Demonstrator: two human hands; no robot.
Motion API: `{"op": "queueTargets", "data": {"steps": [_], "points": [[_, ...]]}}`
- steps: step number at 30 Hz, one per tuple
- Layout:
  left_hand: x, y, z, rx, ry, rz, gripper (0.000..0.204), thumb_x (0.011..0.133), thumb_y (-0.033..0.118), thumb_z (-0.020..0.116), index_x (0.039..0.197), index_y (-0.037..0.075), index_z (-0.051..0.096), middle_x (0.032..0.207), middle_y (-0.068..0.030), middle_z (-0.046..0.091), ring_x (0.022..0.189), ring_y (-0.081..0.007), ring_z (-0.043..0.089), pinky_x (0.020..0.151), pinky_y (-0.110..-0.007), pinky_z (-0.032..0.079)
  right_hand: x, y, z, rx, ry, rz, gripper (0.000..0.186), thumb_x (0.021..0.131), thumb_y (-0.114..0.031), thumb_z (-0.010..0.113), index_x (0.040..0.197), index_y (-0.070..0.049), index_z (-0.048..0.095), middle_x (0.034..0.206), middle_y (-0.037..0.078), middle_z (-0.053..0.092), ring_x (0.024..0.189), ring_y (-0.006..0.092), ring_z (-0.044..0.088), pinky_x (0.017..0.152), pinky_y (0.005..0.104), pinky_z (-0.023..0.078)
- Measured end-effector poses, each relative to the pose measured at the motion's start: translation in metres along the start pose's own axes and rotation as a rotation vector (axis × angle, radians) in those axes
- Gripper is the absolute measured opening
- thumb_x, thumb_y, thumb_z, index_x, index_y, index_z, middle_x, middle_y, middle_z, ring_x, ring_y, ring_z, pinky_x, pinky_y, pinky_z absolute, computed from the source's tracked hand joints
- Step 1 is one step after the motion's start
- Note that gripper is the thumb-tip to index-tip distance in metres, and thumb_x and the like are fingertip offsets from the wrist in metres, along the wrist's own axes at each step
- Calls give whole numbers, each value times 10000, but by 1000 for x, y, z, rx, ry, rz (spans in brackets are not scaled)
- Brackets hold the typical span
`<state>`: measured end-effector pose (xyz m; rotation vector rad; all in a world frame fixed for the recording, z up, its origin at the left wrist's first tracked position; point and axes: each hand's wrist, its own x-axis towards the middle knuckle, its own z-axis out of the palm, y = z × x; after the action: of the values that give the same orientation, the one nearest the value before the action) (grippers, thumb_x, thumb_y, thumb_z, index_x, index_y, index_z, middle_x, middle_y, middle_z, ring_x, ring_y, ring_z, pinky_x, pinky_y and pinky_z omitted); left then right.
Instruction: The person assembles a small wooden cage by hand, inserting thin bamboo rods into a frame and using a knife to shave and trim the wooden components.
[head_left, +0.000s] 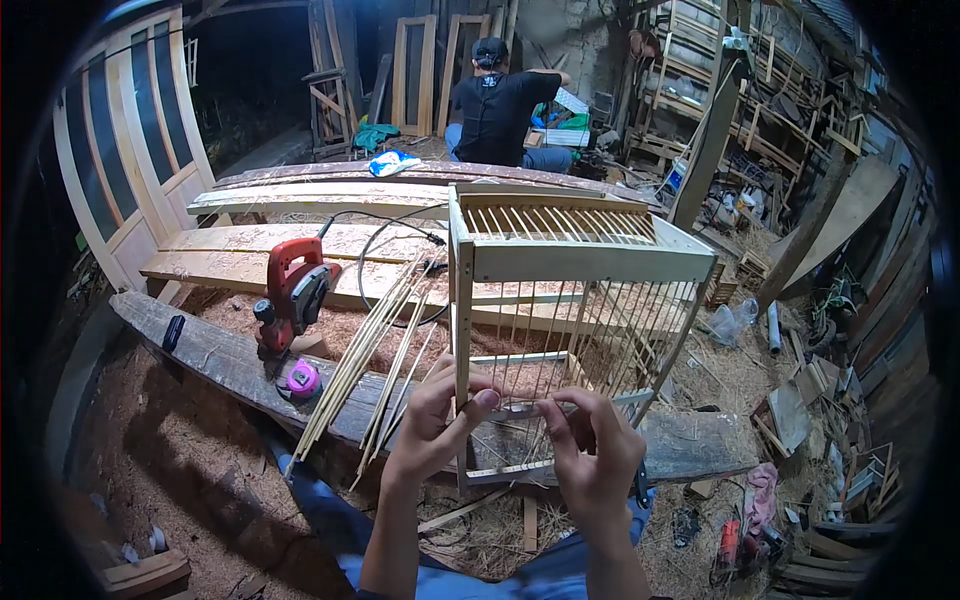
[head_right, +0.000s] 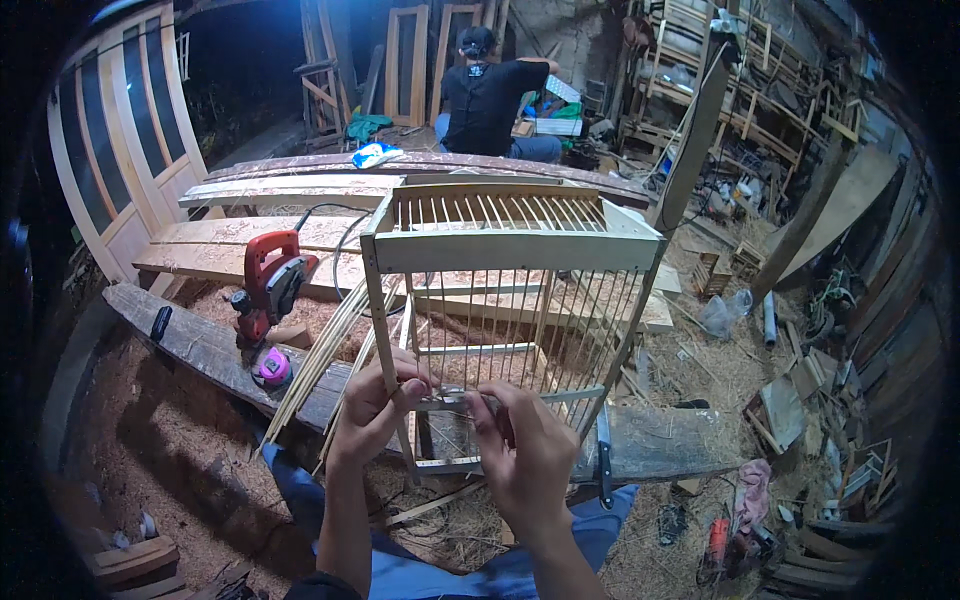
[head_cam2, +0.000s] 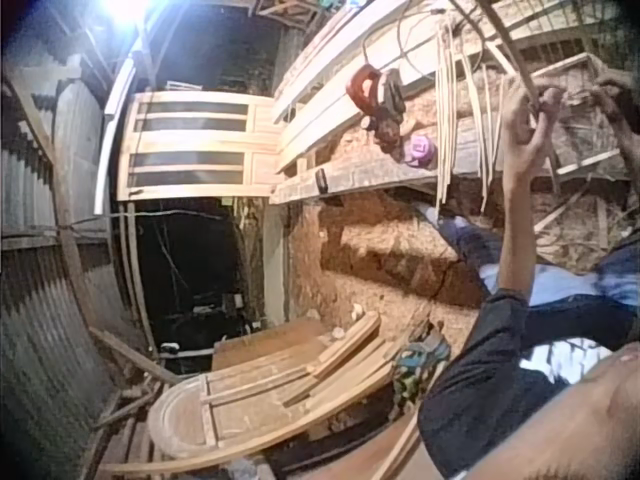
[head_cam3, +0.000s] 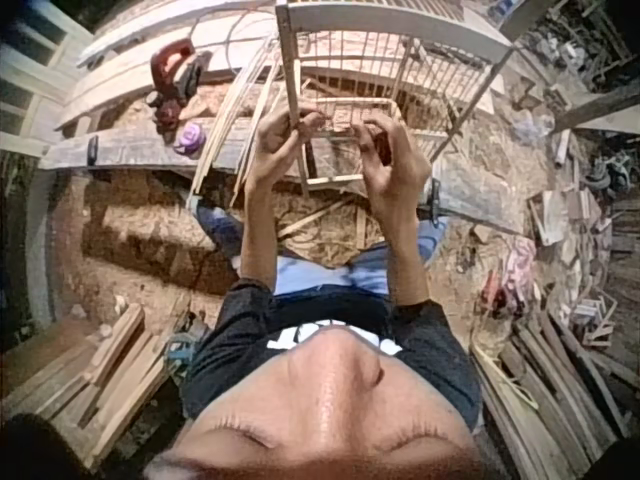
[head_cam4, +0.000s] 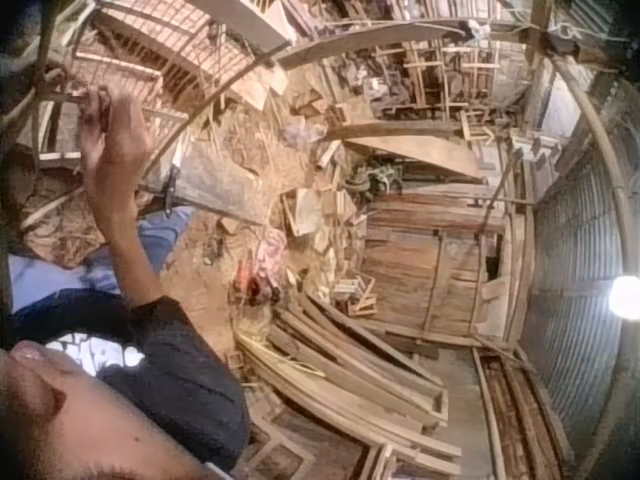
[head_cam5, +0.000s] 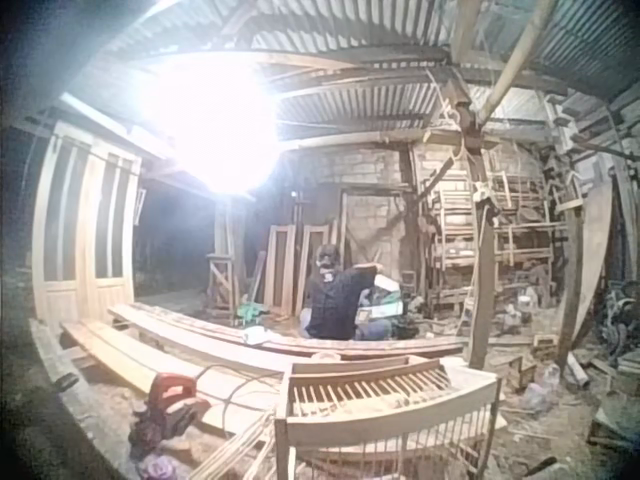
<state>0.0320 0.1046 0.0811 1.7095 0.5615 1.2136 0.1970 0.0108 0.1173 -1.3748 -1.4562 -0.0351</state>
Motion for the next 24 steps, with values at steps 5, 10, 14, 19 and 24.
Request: {"op": "queueTargets", "data": {"steps": [5, 10, 14, 19, 24], "points": [[0, 1, 3, -72, 71, -6, 132, 930, 118, 676, 946, -11, 701, 901, -71, 663, 885, -173, 565, 760, -312, 463, -11, 1, 1, 13, 19, 36, 181, 859, -58, 749, 998, -54, 632, 798, 75, 676, 605, 176, 651, 536, 312, 485], [1, 3, 4, -21, 106, -28, 127, 918, 110, 688, 930, -15, 705, 879, -73, 668, 846, -158, 583, 737, -296, 466, -32, 11, 7, -24, 58, 38, 151, 858, -54, 753, 950, -30, 636, 763, 84, 665, 574, 177, 639, 517, 308, 473], [5, 1, 5, -20, 100, 21, 138, 915, 117, 692, 931, -19, 708, 898, -76, 660, 877, -145, 588, 746, -290, 470, -50, 3, 15, -41, 89, 101, 119, 858, -48, 757, 894, -39, 644, 722, 77, 659, 535, 165, 622, 478, 290, 458], [4, 1, 10, -16, 150, 104, 143, 913, 132, 703, 931, -9, 714, 877, -67, 657, 864, -169, 601, 730, -307, 486, -54, 5, 22, 38, 126, 101, 159, 829, -58, 790, 856, -45, 634, 705, 70, 660, 513, 153, 611, 476, 282, 464], [3, -2, 6, 61, 147, 86, 141, 915, 130, 701, 939, -10, 705, 894, -72, 654, 881, -176, 599, 725, -316, 488, -52, 2, 24, -1, 129, 111, 178, 830, -74, 790, 830, -35, 616, 676, 72, 656, 522, 156, 627, 482, 285, 474]]}}
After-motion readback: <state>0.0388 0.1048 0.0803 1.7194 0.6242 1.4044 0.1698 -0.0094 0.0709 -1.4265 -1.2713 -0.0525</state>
